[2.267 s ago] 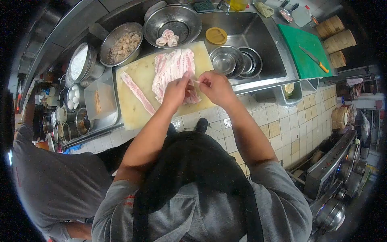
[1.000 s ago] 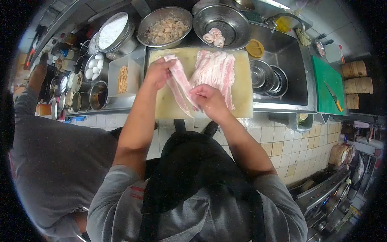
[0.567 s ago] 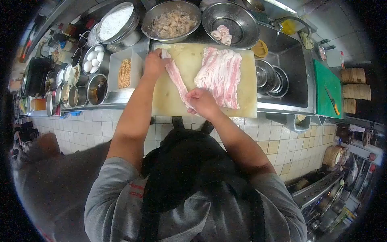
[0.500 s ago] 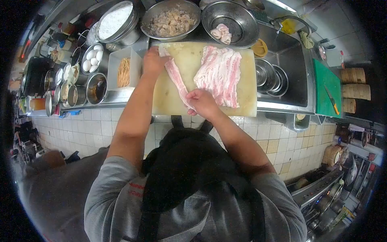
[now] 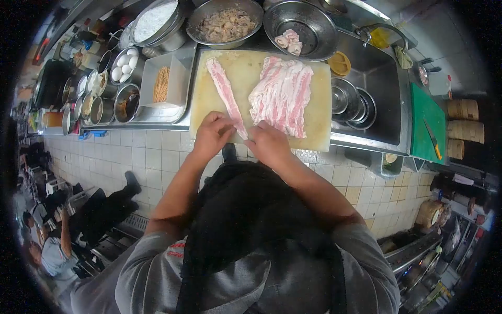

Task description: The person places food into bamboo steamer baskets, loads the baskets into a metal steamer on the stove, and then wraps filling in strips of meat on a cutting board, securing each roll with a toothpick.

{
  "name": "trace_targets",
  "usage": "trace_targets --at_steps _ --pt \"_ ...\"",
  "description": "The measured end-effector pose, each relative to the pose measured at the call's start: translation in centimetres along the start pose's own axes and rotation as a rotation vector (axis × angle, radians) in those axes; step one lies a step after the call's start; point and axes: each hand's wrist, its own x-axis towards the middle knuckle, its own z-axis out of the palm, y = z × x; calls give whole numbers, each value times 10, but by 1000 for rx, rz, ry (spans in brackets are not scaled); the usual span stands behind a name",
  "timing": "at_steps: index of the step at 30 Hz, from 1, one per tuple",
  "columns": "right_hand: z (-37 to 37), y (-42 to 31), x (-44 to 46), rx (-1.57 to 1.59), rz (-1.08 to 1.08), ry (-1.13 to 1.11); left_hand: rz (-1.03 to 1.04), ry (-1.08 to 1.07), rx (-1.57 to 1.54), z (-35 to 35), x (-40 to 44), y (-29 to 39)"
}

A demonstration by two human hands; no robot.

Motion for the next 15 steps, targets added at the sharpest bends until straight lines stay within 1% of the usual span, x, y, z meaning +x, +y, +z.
trace_targets --at_steps 1,2,4,8,10,11,13,14,15 --pt "2 -2 2 -71 -98 58 52 27 24 -1 -4 1" --pt "6 -3 4 -67 -110 55 46 36 32 -1 -6 2" --pt "19 2 5 -241 -161 4 71 38 28 0 -7 2" --pt "27 6 5 -243 -199 -21 89 58 21 2 -11 0" --pt "23 2 10 -54 -94 26 153 54 22 2 -10 1" --pt "19 0 13 -62 -95 33 163 57 19 0 -9 1" --pt "9 -5 16 151 191 -154 246 28 81 -1 -9 4" --pt "7 -4 16 140 193 -154 249 35 72 -1 -8 4" --pt "7 -2 15 292 252 -152 259 8 70 -2 -7 4"
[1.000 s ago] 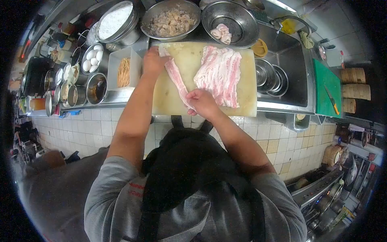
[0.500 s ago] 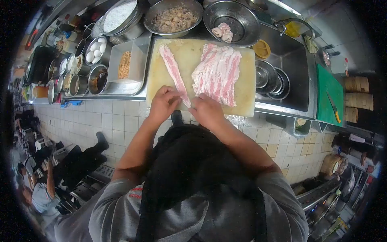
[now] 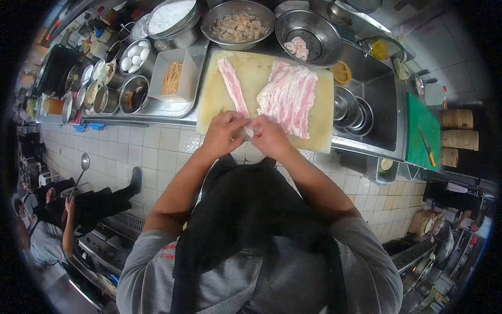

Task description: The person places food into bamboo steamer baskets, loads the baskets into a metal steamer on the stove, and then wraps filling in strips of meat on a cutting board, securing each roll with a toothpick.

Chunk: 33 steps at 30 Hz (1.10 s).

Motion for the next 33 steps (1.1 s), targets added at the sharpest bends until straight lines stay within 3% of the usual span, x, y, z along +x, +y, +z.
trace_targets --at_steps 1,5,8,11,13,15,17,19,24,33 --pt "0 3 0 157 46 -6 14 -26 -4 -1 1 -1" --pt "6 17 8 243 43 1 135 -34 2 1 8 -9" --pt "2 9 5 244 157 -23 179 -48 -18 8 7 -20" --pt "2 0 -1 46 154 28 183 -73 -21 5 5 -23" --pt "6 -8 0 -87 -20 138 166 -45 -97 0 7 -23" --pt "5 -16 1 -128 -29 107 129 -40 -120 2 6 -28" --pt "8 -19 8 -336 -191 134 94 -47 -127 -2 4 -27" --pt "11 -20 15 -366 -150 84 -14 -84 -131 -5 1 -22" --pt "7 -23 22 -422 -96 -12 -43 -71 -148 -2 -1 -24" --pt "4 -2 24 -39 55 -10 21 -79 -147 -5 1 -24"
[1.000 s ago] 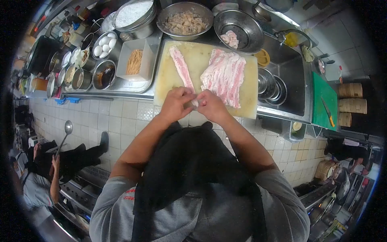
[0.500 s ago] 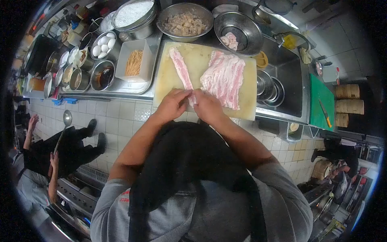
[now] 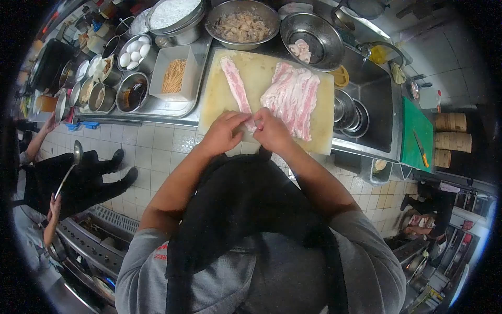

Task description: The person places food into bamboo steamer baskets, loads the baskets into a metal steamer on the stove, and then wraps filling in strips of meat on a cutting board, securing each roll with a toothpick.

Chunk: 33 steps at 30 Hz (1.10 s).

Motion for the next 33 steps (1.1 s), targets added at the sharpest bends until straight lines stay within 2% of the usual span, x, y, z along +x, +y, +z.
trace_targets --at_steps 2,6,8,12,14,15,17,20,23,24,26,28,30,31,33 --pt "-3 -12 -9 -167 -38 2 6 -5 -12 0 0 -2" --pt "6 -14 -17 -213 -49 42 23 -15 -4 0 -1 -4" --pt "11 -18 -20 -275 -124 142 27 -26 -4 -1 -2 -5" --pt "10 -14 -14 -237 -10 114 38 -42 27 -1 1 -5" --pt "10 -4 -10 60 35 58 47 -40 28 0 1 -4" --pt "9 2 -7 59 36 58 62 -24 43 2 3 -4" --pt "3 -2 -5 335 215 -22 77 -6 58 6 5 -3" --pt "-6 -11 -5 513 269 -30 125 27 97 11 8 -3" --pt "-16 -17 -6 516 305 -83 120 115 93 14 9 3" --pt "-19 -11 -2 517 293 -84 123 120 103 15 8 3" --pt "-29 3 10 192 94 -111 162 131 93 15 8 -1" --pt "-51 2 30 167 86 -86 152 120 99 14 6 2" --pt "-75 -5 58 56 -39 109 123 91 81 11 6 7" --pt "-85 -10 74 60 -46 106 97 95 73 13 4 5" --pt "-104 -22 112 13 -246 223 77 106 70 14 4 7"
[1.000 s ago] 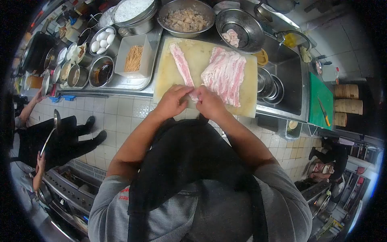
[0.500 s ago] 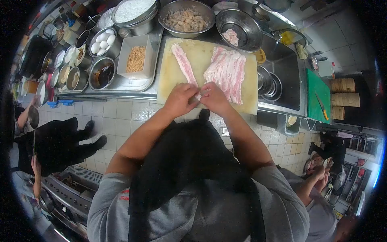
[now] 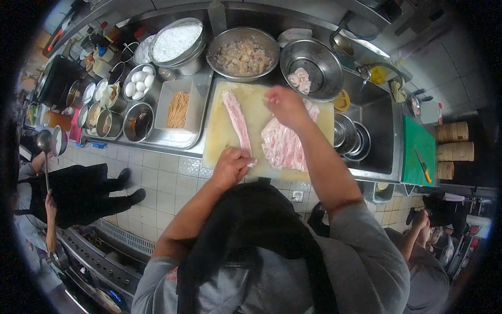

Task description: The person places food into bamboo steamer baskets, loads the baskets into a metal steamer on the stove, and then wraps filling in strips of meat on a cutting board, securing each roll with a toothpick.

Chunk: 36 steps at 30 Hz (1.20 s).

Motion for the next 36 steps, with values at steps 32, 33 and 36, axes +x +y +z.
trace_targets --at_steps 32,33,36 --pt "45 5 2 281 89 -500 -125 53 -15 3 -7 6" --pt "48 5 -12 282 96 -499 -119 69 -5 6 -10 5" --pt "50 -13 -42 115 44 -627 -146 96 -12 6 -11 9"
